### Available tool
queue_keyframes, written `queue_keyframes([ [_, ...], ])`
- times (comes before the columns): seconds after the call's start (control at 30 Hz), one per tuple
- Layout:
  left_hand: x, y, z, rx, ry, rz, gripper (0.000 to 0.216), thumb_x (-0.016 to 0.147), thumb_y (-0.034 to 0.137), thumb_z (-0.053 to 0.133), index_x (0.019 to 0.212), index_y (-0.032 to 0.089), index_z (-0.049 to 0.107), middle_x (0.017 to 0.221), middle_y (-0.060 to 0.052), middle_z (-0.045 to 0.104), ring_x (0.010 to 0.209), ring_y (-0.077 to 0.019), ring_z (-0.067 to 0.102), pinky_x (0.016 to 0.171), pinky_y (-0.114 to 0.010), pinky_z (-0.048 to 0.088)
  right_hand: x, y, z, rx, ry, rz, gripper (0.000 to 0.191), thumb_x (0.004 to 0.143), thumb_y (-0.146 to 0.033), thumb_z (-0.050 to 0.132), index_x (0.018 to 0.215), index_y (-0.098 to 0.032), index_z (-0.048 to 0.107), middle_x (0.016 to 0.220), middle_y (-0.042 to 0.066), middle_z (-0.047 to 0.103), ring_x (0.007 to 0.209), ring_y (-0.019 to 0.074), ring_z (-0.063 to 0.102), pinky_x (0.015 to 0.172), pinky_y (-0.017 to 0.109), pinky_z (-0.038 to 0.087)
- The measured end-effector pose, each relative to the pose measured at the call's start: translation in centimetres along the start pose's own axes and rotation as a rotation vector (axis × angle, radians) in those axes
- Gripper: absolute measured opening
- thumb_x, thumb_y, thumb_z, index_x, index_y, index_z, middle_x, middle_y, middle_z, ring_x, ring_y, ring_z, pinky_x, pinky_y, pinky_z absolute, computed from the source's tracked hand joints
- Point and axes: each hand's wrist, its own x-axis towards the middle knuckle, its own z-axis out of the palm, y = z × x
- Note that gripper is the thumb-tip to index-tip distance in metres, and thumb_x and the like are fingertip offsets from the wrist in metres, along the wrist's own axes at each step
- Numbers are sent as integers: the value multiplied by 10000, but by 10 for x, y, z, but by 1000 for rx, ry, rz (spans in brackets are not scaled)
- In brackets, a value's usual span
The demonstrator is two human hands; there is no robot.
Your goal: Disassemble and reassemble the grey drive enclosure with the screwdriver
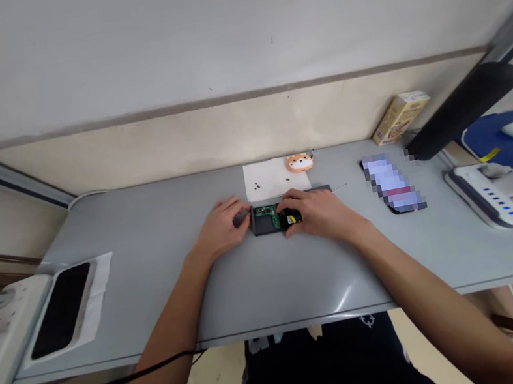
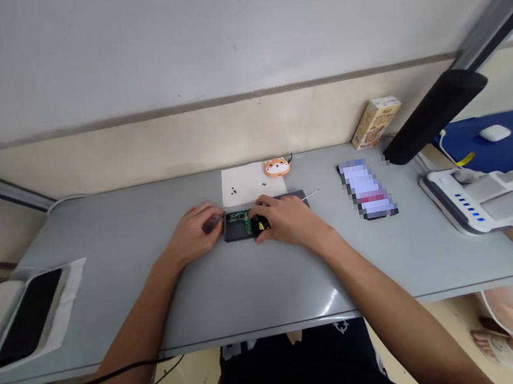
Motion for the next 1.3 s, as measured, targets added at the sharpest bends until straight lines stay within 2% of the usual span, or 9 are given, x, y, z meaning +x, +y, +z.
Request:
queue_keyframes([
  [0.13,1,1,-2,16,-17,-10,153,939,235,506,1004,202,641,970,-47,666,863,-196,619,912,-381,463,0,-4,-6,36,35,3,405,858,-512,727,1197,-294,695,1260,47,683,804,198,680,643,323,431],
  [0.2,1,3,-4,20,1,-23,142,919,215,515,996,201,633,958,-42,663,847,-195,615,904,-382,461,0,-6,-12,119,158,16,302,936,-478,631,1160,-291,706,1251,42,687,826,191,681,693,333,467],
  [0.27,1,7,-6,14,31,-36,122,900,186,512,963,201,616,926,-39,648,845,-198,604,890,-379,462,-1,-8,-20,232,384,49,275,1003,-422,509,1082,-264,719,1153,53,715,910,208,681,799,363,503],
  [0.37,2,19,-6,-20,83,-12,79,902,186,515,922,202,590,937,-53,633,917,-215,592,898,-379,464,-5,-8,-31,360,819,163,388,1033,-395,376,941,-225,712,1003,93,717,1002,248,657,922,430,498],
  [0.47,3,33,-2,-42,94,8,117,939,286,562,1020,214,606,1110,-75,650,1083,-246,582,1002,-422,425,-7,-3,-32,496,1074,348,540,1043,-448,252,872,-198,700,875,100,672,842,233,635,785,404,500],
  [0.57,5,43,6,-45,9,23,342,930,407,635,1227,247,581,1305,-81,626,1244,-284,542,1106,-475,337,-3,4,-26,614,1011,542,644,1038,-544,200,870,-184,707,683,45,570,627,180,550,608,330,423],
  [0.67,7,45,12,-61,-58,30,521,917,453,670,1376,267,505,1390,-78,606,1306,-295,524,1147,-489,283,4,7,-17,595,873,631,653,1008,-640,253,837,-194,699,609,13,532,569,162,519,581,303,384],
  [0.93,8,43,17,-110,-128,23,588,930,450,669,1452,293,447,1422,-78,610,1298,-292,567,1179,-503,257,9,10,-7,522,745,649,587,983,-673,340,857,-215,685,687,30,656,600,171,547,587,289,380],
  [1.3,8,46,18,-127,-125,18,566,924,402,676,1443,301,475,1406,-72,624,1293,-288,577,1177,-514,287,9,11,-1,521,722,625,561,993,-652,345,869,-218,679,641,8,606,587,168,528,597,284,380],
])
